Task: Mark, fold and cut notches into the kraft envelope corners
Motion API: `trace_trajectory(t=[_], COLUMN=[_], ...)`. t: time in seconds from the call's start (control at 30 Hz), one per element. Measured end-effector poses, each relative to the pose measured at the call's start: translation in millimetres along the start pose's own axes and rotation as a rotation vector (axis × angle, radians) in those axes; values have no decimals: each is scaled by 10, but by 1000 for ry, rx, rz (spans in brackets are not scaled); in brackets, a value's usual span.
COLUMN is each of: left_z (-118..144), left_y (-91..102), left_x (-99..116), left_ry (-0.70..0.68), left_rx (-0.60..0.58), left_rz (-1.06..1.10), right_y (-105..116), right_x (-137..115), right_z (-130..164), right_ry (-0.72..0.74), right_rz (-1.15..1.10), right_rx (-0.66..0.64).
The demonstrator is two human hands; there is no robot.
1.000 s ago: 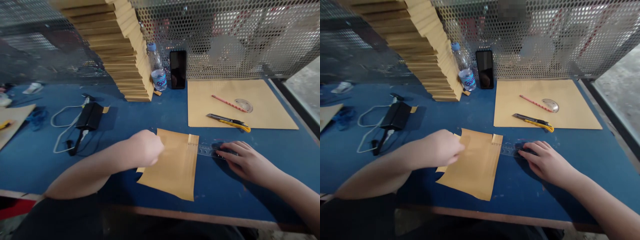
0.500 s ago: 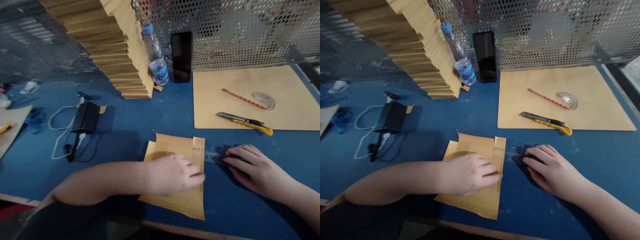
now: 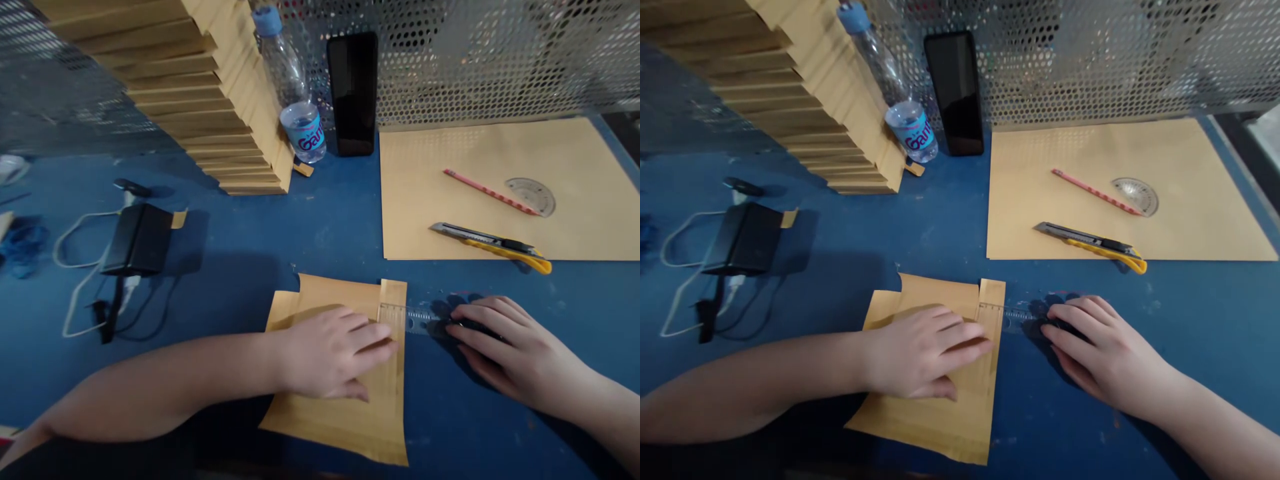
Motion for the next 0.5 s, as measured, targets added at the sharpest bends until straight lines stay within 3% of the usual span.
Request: trace_trajectory(t=[0.23,0.5], left_z=[140,123], left_y=[-36,-4], left_x=[-53,-52], left_ry=[11,75], left_rx=[118,102], left_rz=[23,-23], right_y=[-9,-56], right_x=[-21,67], right_z=[26,88], right_ry=[-1,-28], right_rz=[-1,-23], right_rx=[-33,-85])
Point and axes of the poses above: each hand's wrist, its own z-axis away from the middle knuckle, its own y-axis out of the back of the hand, x = y × z, the point moved 9 cm from there along -z, towards the middle knuckle, and after that the axes turned 2 degrees about -y, right-handed, at the moved point
